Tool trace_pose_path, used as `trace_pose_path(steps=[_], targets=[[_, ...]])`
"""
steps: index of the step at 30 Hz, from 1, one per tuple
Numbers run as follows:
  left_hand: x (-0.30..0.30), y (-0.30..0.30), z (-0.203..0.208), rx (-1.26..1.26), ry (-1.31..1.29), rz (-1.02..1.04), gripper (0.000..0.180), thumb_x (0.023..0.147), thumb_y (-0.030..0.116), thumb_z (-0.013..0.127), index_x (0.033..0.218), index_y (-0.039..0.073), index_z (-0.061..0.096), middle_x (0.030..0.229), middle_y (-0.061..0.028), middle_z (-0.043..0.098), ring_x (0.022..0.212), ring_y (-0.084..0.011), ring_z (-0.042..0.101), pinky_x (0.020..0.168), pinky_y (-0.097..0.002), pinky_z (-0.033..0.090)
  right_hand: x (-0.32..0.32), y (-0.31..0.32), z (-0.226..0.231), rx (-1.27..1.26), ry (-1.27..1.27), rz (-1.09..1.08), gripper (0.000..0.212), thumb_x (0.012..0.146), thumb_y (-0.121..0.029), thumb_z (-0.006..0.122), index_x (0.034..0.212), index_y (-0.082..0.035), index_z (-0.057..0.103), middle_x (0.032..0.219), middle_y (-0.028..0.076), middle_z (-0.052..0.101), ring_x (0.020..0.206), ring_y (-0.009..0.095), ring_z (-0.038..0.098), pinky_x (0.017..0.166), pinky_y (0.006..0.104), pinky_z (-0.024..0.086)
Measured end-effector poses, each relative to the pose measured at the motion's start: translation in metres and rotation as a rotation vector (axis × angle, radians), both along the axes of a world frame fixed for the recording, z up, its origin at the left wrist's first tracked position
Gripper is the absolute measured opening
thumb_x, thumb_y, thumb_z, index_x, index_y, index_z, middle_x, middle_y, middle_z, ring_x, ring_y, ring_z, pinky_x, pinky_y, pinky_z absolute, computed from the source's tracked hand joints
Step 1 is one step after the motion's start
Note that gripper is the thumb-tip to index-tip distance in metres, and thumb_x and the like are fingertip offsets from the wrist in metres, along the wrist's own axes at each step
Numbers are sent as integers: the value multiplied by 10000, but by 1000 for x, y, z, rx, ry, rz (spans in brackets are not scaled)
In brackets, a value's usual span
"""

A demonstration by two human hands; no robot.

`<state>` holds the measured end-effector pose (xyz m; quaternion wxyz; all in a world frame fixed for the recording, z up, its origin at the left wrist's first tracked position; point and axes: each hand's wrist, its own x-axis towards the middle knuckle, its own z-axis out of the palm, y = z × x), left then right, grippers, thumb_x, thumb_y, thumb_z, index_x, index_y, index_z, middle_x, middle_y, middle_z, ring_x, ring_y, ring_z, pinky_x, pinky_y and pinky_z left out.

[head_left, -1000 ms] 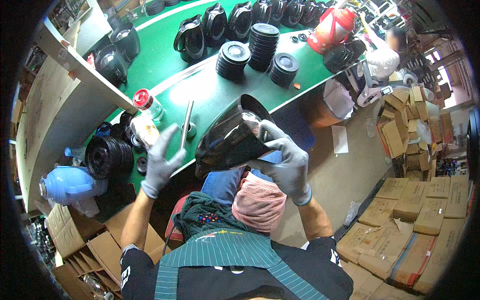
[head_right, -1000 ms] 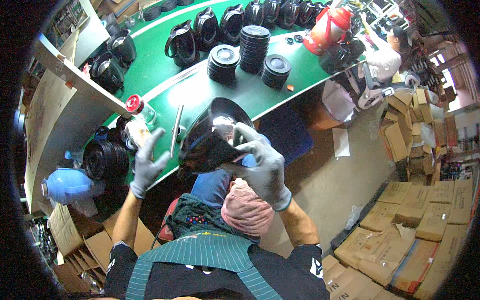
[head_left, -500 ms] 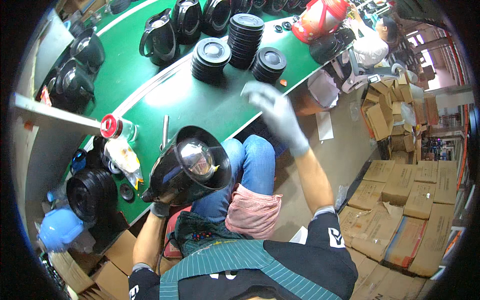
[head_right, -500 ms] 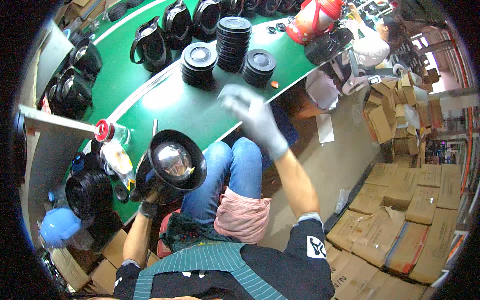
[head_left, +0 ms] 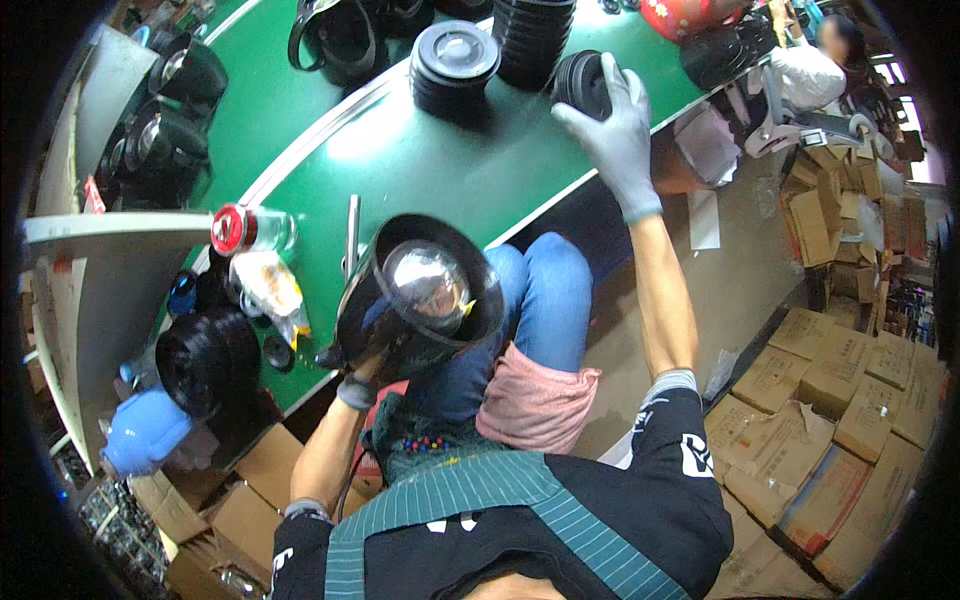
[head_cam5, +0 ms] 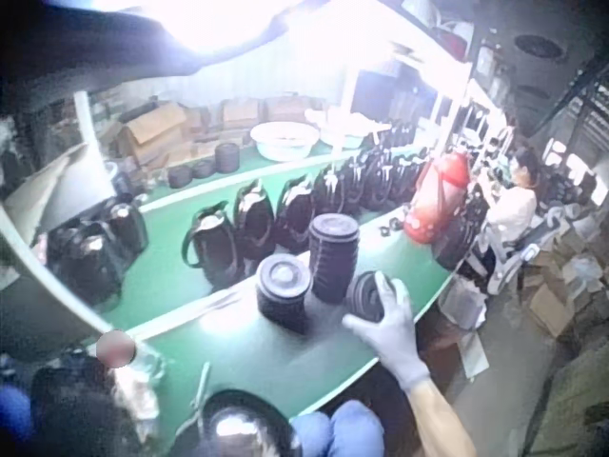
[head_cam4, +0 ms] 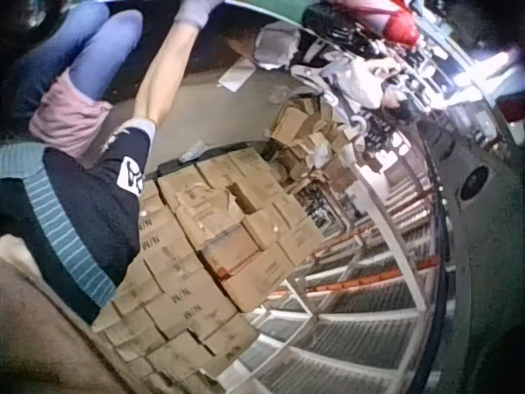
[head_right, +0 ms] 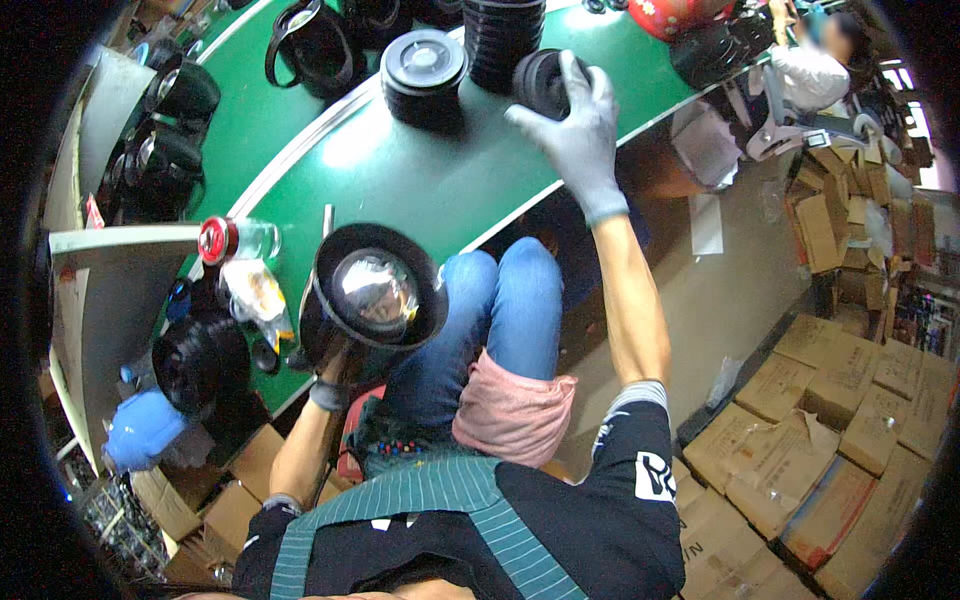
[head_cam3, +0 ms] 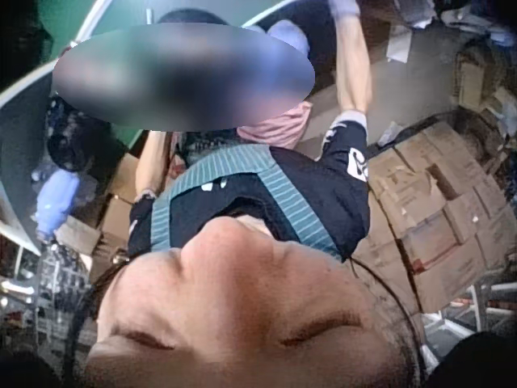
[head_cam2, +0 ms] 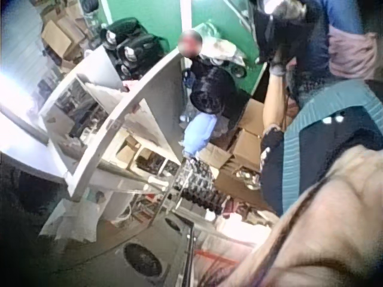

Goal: The person repeatedly picks up black kettle bodies and lids from a green workbench, inserts a metal rod into the kettle opening, and places the lid on top. The person handles each kettle one at a time and returns the assembled units to the bench.

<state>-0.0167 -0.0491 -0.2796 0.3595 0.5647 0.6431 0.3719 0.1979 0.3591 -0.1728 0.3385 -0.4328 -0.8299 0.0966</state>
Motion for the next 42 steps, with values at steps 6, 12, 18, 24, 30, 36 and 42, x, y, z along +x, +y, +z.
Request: trace_pose_path(steps=[6,12,18,24,30,36,42], targets=[[14,9,14,78,142,-118,553,1125,310,543,1602,44,464,1612,-147,523,1441,-280,549,1241,-460,436,36,-184,67,-697,329,693,1236,624,-428,994,1659,-72,421,1663,216,390,1557,377,378,1283,462,303],[15,-10,14,-145,-537,-192,563,1117,291,571,1620,68,452,1648,-120,498,1479,-262,514,1284,-452,376,65,-243,60,-470,290,731,1228,599,-516,990,1650,-154,467,1674,294,315,1537,503,337,1276,544,278],[19,-25,24,-122,-1381,-213,586,1052,225,693,1579,54,503,1599,-141,551,1427,-264,563,1234,-447,451,93,-279,68,-337,348,783,1219,599,-568,985,1617,-107,499,1671,284,324,1534,474,357,1271,529,286],[16,13,171,631,505,-54,355,891,139,743,1213,-8,767,1119,-197,783,1048,-329,767,1019,-463,598,124,-303,14,-1089,562,354,844,1077,-395,627,1663,83,253,1624,215,425,1519,303,423,1278,384,307],[11,-1,141,116,-175,111,365,908,170,740,1208,-37,764,1112,-106,802,1024,-188,751,927,-343,590,123,-312,66,-439,292,495,996,1101,-682,386,1705,63,117,1773,310,128,1666,385,123,1330,419,115],[25,4,182,671,436,-112,350,859,150,713,1174,22,795,1054,-150,801,977,-309,791,949,-447,615,128,-311,55,-876,446,489,634,1208,-381,229,1674,48,262,1709,170,355,1578,265,343,1319,367,208],[18,0,158,325,-154,21,419,889,206,752,1223,-46,755,1078,-156,797,991,-229,777,927,-356,599,143,-325,74,-1094,561,441,790,1177,-542,210,1697,51,193,1756,202,271,1631,282,241,1334,395,164]])
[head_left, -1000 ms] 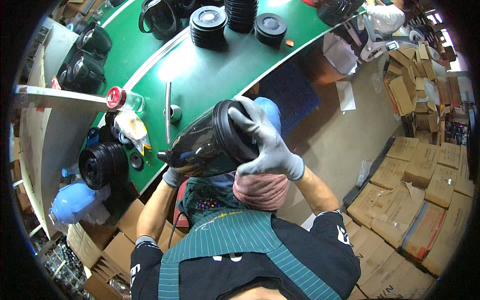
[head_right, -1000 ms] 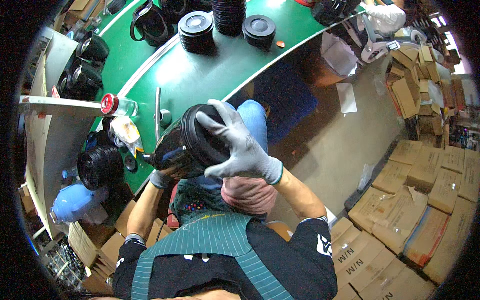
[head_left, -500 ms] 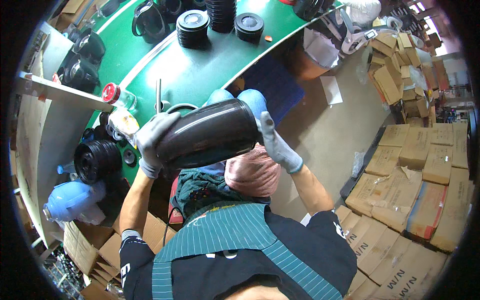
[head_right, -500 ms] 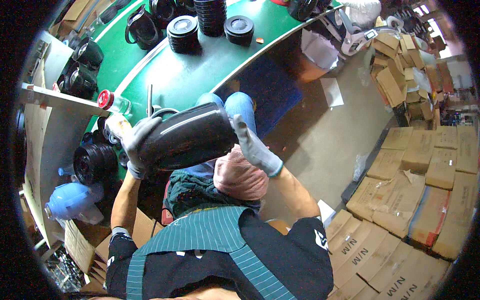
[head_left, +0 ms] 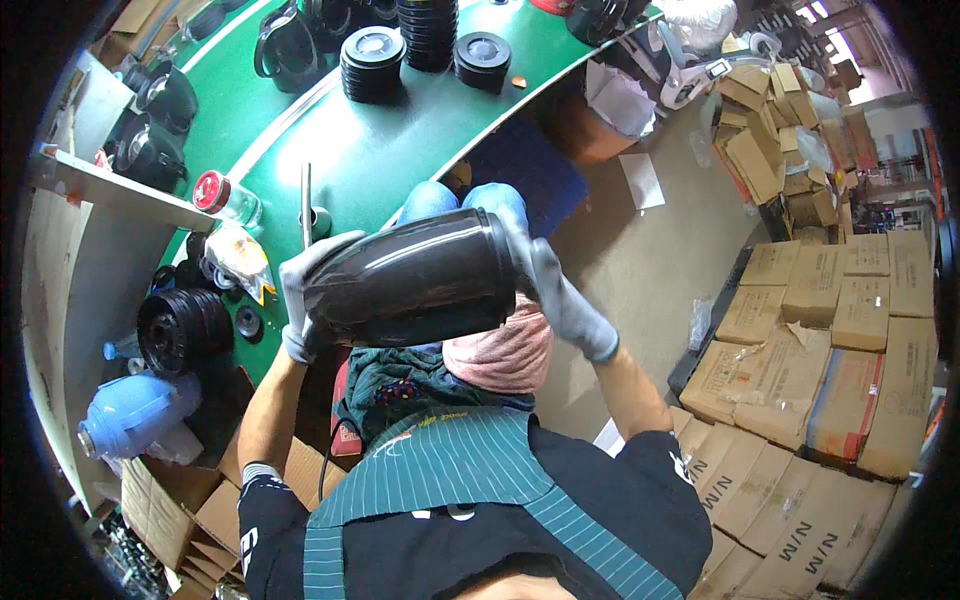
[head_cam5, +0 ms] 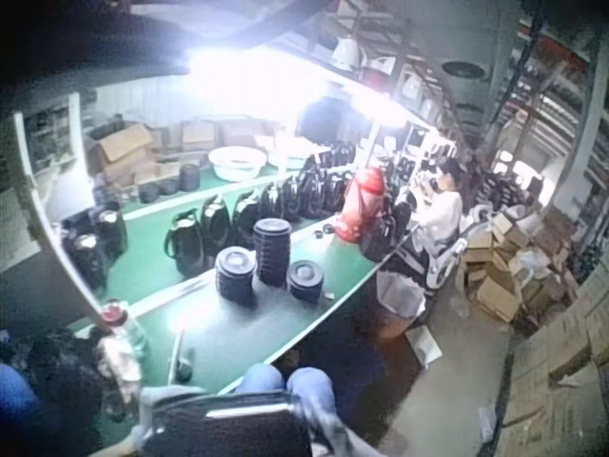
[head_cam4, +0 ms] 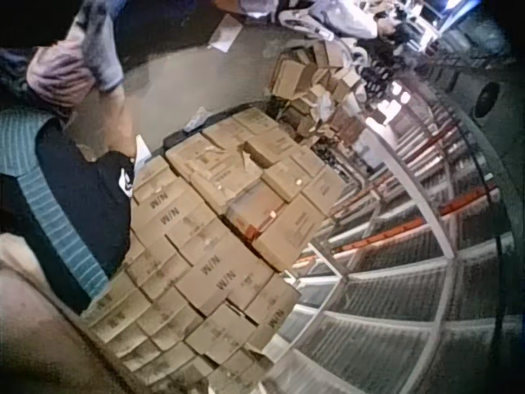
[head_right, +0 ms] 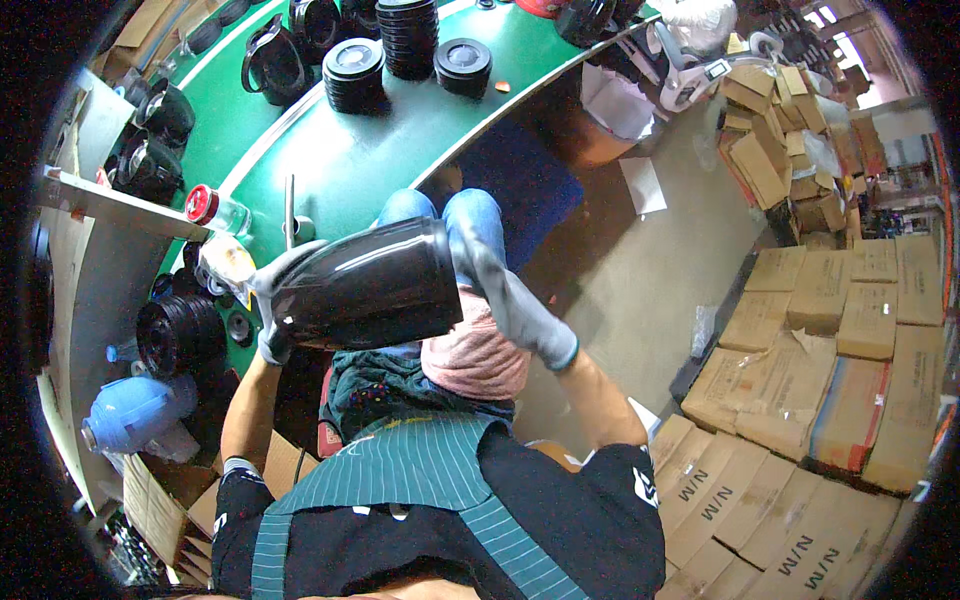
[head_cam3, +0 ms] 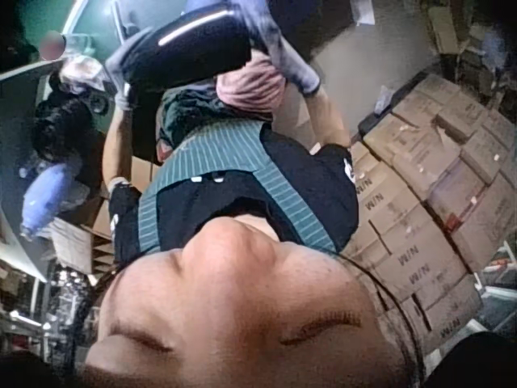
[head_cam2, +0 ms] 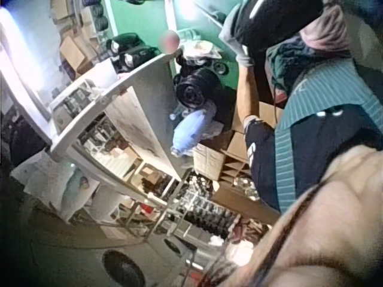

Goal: The person repeatedly picks up black kettle bodies and lids from a green workbench, inserts a metal rod into the kettle opening, and places the lid on top. The person handles each kettle one at a time and returns the assembled units to the bench.

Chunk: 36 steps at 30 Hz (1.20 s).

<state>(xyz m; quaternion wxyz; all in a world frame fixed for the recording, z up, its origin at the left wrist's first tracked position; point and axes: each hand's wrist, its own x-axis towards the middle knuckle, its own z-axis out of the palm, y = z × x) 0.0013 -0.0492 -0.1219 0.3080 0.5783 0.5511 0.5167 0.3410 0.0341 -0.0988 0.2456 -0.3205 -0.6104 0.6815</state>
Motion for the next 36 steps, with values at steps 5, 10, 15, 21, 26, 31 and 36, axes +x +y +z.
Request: trace_pose_path(steps=[5,10,15,21,26,31,36], targets=[[14,-5,-16,-91,-121,-46,380,911,175,730,1242,-9,763,1092,-142,796,1004,-222,763,917,-356,606,-22,-16,-6,503,142,-101,1009,1073,-665,484,1722,24,134,1799,193,168,1666,294,147,1331,403,111],[2,8,43,614,878,-184,417,827,183,712,1232,112,784,1099,-96,786,996,-274,772,920,-438,631,-28,12,-8,-398,5,-22,709,1189,-514,259,1625,23,413,1622,180,501,1505,246,459,1303,351,272],[-13,15,11,354,506,-56,370,843,162,731,1188,45,793,1093,-146,800,988,-303,787,939,-438,619,-18,3,-12,-316,22,-32,793,1166,-577,246,1687,21,266,1723,171,347,1593,281,335,1326,392,225],[1,5,-24,-132,-114,-39,345,925,133,711,1218,-38,767,1082,-155,804,982,-223,773,903,-342,600,-25,-20,0,499,13,-88,1147,1007,-788,459,1720,32,90,1788,259,121,1657,380,166,1335,417,114],[1,18,41,564,842,-155,456,809,222,755,1244,88,787,1097,-107,799,1000,-300,779,948,-424,620,-29,6,-12,-289,-2,-72,693,1199,-494,224,1600,31,436,1622,132,490,1497,228,441,1285,342,281],[-10,14,14,263,474,-20,397,897,212,717,1237,13,771,1118,-153,799,1008,-278,786,950,-410,612,-18,-1,-6,-61,-34,-42,807,1160,-590,279,1694,14,228,1725,203,312,1590,299,312,1318,388,214],[-3,8,-22,-172,-46,-116,395,957,201,686,1244,-64,741,1132,-158,787,1030,-242,759,918,-366,591,-31,-8,7,748,179,-79,871,1145,-563,363,1717,36,91,1778,263,154,1655,347,178,1332,398,92]])
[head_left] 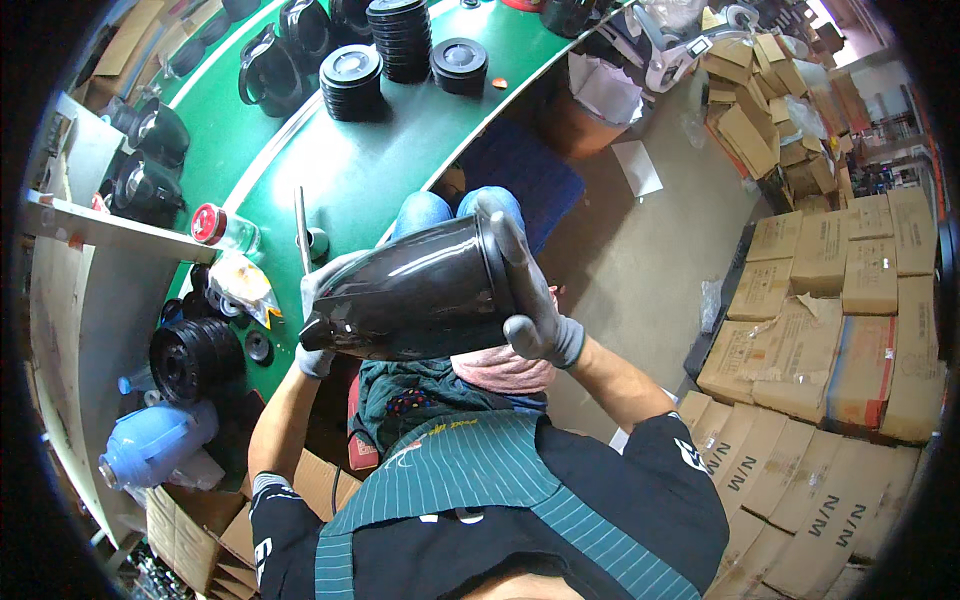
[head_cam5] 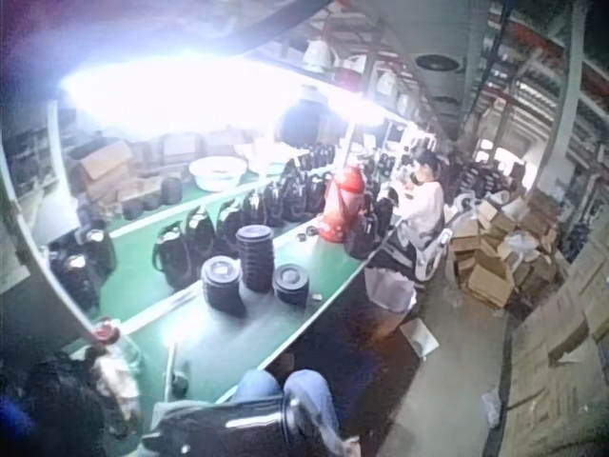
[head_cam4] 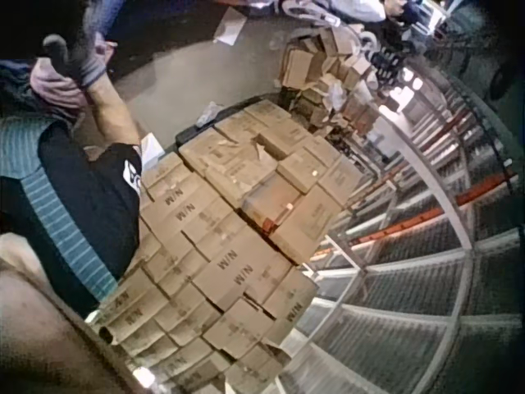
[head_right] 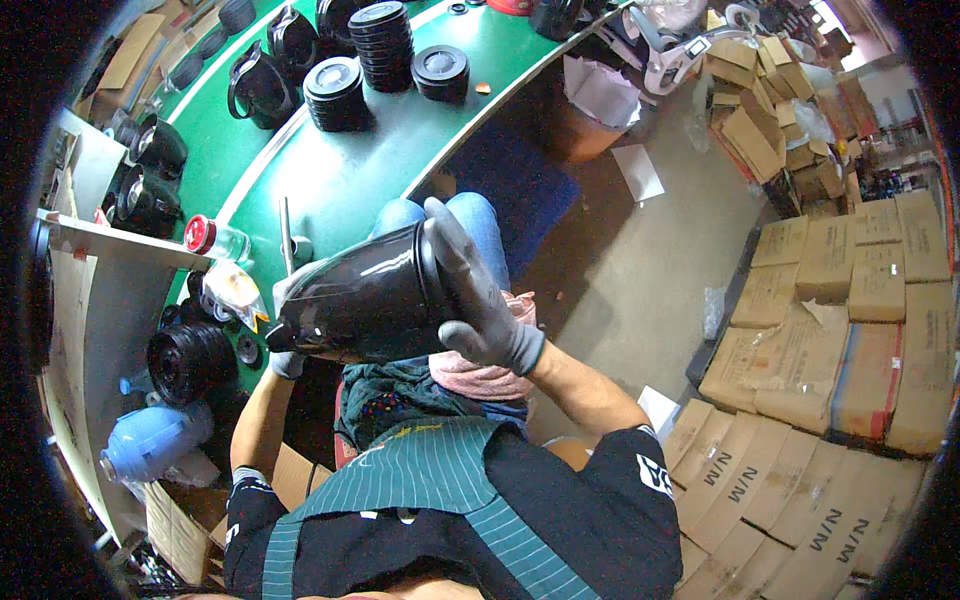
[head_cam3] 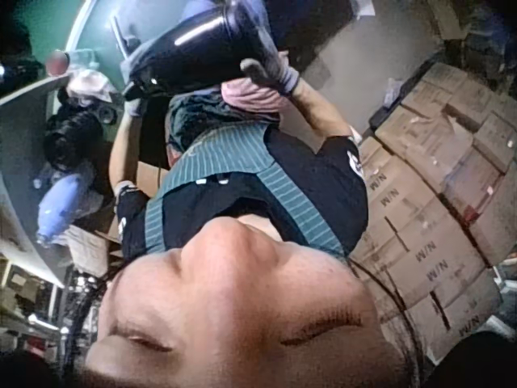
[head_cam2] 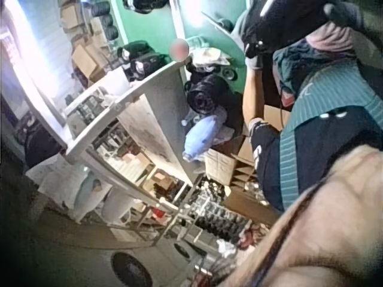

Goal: The person repeatedly picks up black kettle bodies and lids from a green workbench, inserts a metal rod into the kettle opening, and places the lid on top. The person handles each kettle one at a time and returns the assembled units to the bench.

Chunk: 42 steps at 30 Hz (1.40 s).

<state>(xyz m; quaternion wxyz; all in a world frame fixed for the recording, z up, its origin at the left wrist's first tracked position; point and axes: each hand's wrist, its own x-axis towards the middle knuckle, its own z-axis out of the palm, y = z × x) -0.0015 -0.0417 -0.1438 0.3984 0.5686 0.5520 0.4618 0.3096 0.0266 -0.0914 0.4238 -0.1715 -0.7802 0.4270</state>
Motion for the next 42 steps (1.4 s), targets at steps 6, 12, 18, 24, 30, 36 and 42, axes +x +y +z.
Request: trace_pose_path(steps=[6,12,18,24,30,36,42], targets=[[14,4,50,367,392,81,473,958,311,697,1222,-78,747,1142,-217,773,1110,-354,748,1017,-449,563,-2,15,-1,-530,98,-5,624,1205,-379,235,1659,45,289,1692,189,377,1603,264,314,1341,386,161],[63,-11,-7,347,354,210,445,793,133,817,1217,14,759,1066,-180,764,1032,-400,746,946,-457,589,34,66,-40,-501,-222,-63,453,1172,-265,379,1518,-20,541,1501,139,601,1405,257,550,1224,389,393],[59,-54,-72,337,966,-471,733,806,263,815,1481,114,572,1443,-146,632,1416,-302,560,1240,-579,362,10,52,-17,-110,-572,38,499,912,-393,777,1256,-34,736,1291,221,702,1118,385,699,981,466,564],[-23,13,-96,73,1032,640,756,972,315,734,1577,-26,435,1507,-245,560,1383,-447,511,1196,-521,370,-34,-7,-65,-83,-563,-301,449,983,-334,687,1356,-84,698,1356,207,692,1259,382,661,1077,489,518],[-53,62,-126,-132,533,399,533,1042,236,704,1501,-10,587,1339,-185,734,1166,-288,735,968,-404,575,-25,-2,-104,-953,257,-359,692,1185,-520,256,1620,-1,397,1482,243,602,1334,322,625,1189,420,456],[40,59,37,-139,154,-324,545,986,72,753,1507,23,601,1346,-184,732,1200,-197,691,1061,-353,536,-14,-2,-79,-1212,378,-337,948,1107,-729,251,1663,38,284,1464,315,577,1349,355,612,1204,428,456],[76,43,61,11,513,-517,585,940,139,748,1496,38,599,1231,-224,729,1131,-403,703,1016,-467,549,1,20,-76,-1344,328,-218,832,1119,-617,395,1546,95,448,1326,278,700,1204,330,723,1102,402,560]])
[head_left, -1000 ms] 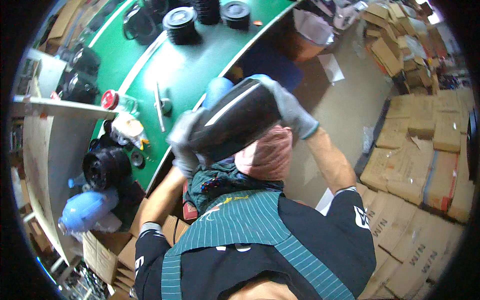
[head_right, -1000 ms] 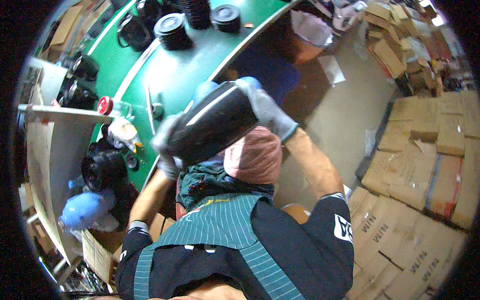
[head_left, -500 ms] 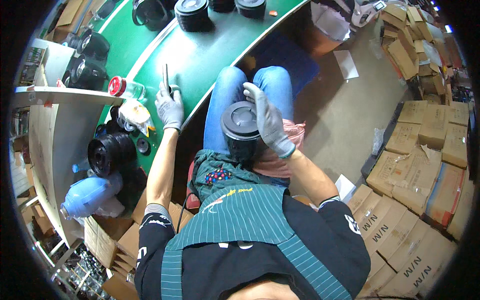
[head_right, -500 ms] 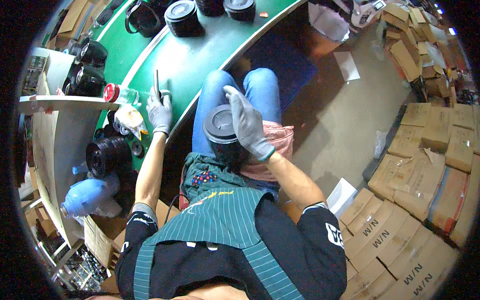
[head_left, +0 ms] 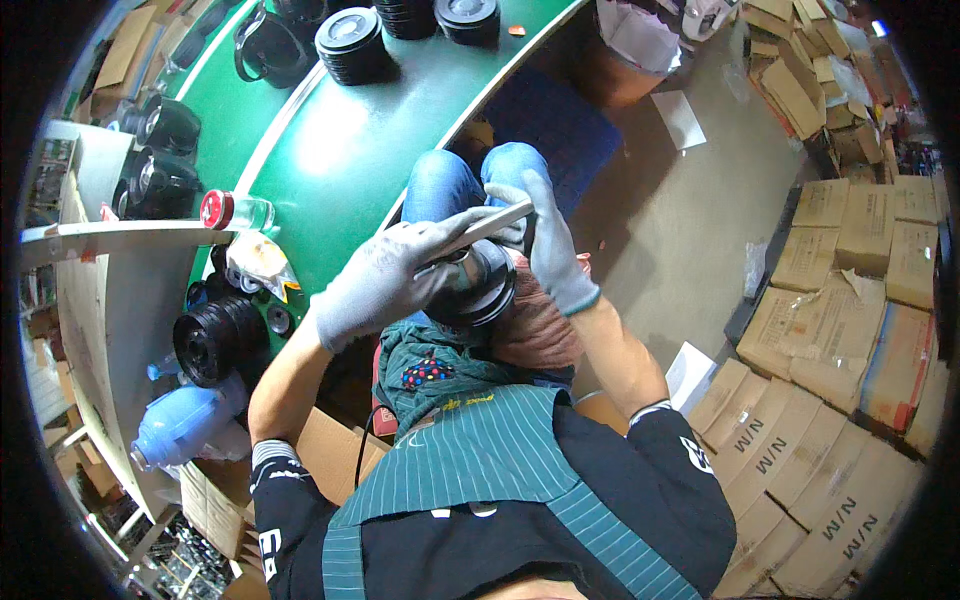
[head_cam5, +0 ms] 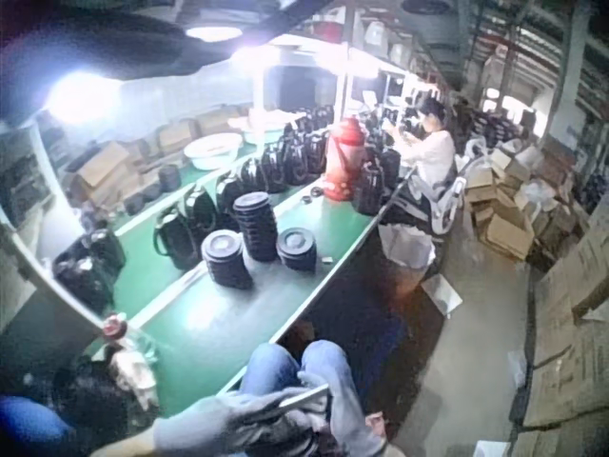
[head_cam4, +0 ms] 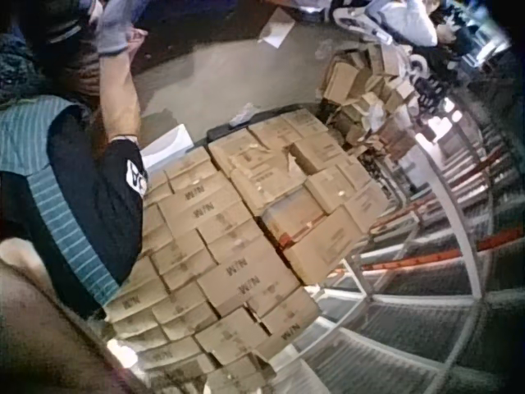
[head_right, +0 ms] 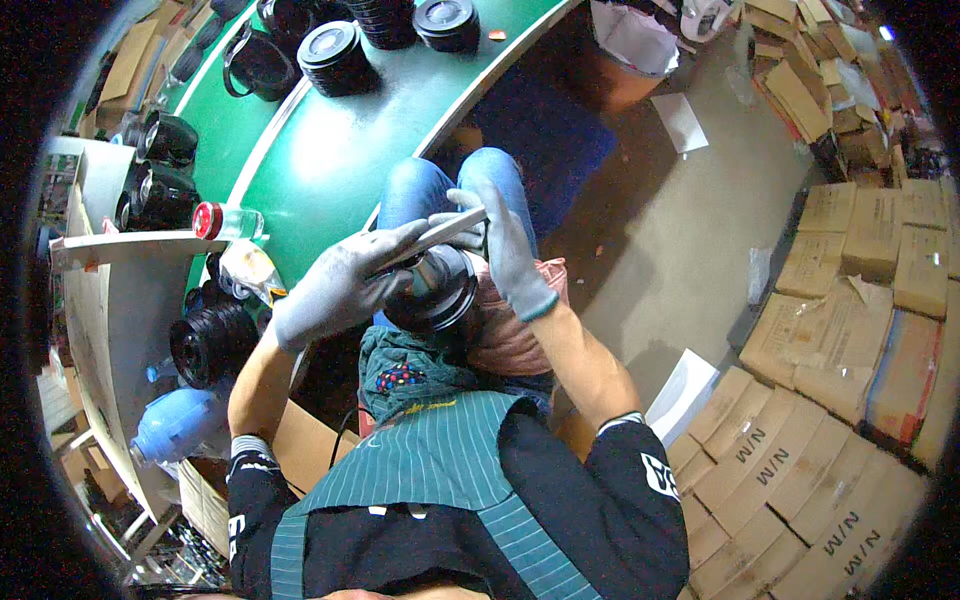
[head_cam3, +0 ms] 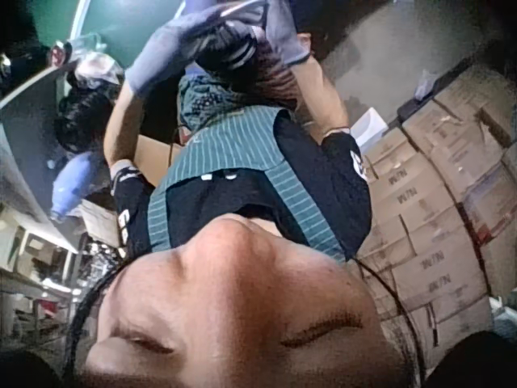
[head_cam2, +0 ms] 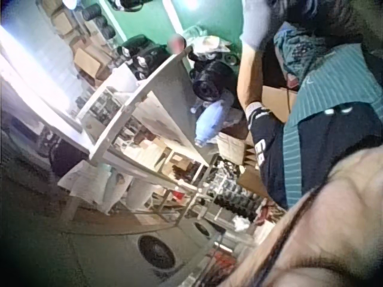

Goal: The person repeatedly picks up black kettle bodies and lids from a green workbench, inserts a metal rod into the kettle opening, and places the lid on top. The person handles each kettle one at a time and returns the assembled units to the bench.

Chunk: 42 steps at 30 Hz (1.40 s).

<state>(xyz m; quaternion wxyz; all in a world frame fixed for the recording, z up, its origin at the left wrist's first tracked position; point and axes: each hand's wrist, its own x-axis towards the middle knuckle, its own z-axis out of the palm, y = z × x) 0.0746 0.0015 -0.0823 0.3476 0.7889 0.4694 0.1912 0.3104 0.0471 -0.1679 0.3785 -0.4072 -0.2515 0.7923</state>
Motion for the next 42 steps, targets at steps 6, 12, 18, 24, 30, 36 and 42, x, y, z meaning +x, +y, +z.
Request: trace_pose_path(steps=[6,12,18,24,30,36,42], targets=[[67,-40,27,185,276,85,989,976,535,694,1624,-107,310,1620,-367,373,1511,-543,371,1233,-662,267,-24,45,-53,75,468,200,394,1137,-238,470,1450,-25,580,1293,187,725,1204,270,713,1072,413,569],[109,-50,29,339,330,145,1011,942,552,705,1652,-39,294,1715,-238,331,1604,-464,260,1281,-684,127,-28,66,-56,768,10,517,365,1126,-180,508,1437,-11,599,1256,106,710,1142,200,682,1060,332,525],[41,-40,-2,256,24,395,823,1075,535,492,1589,-98,383,1552,-346,461,1460,-525,431,1240,-574,312,17,18,-29,355,349,291,412,1185,-296,393,1455,-9,515,1189,162,762,1154,224,709,1060,377,552],[3,12,-52,-105,-521,387,751,1144,544,338,1569,-57,484,1540,-229,575,1417,-336,562,1208,-467,408,33,-61,-27,609,481,138,405,1115,-337,570,1353,-20,650,1322,182,700,1249,306,661,1171,509,463],[6,63,-68,-591,-700,39,727,1155,551,284,1547,-6,539,1462,-154,660,1297,-258,653,1140,-426,482,35,-52,59,1290,8,470,260,938,-251,716,759,-63,738,916,131,677,1042,329,633,1193,590,340],[31,113,-85,-699,-590,-292,540,1163,374,323,1457,31,619,1261,-178,747,1083,-262,748,953,-390,597,-13,-40,58,1929,-251,879,388,866,-339,610,549,-127,683,555,55,629,564,278,603,685,445,474],[116,126,-72,-593,-704,-782,529,1167,333,331,1370,-44,641,1158,-173,774,1055,-282,763,963,-398,589,-105,-33,73,1890,-95,1194,274,799,-253,669,708,-12,762,717,208,723,668,403,711,632,526,544]])
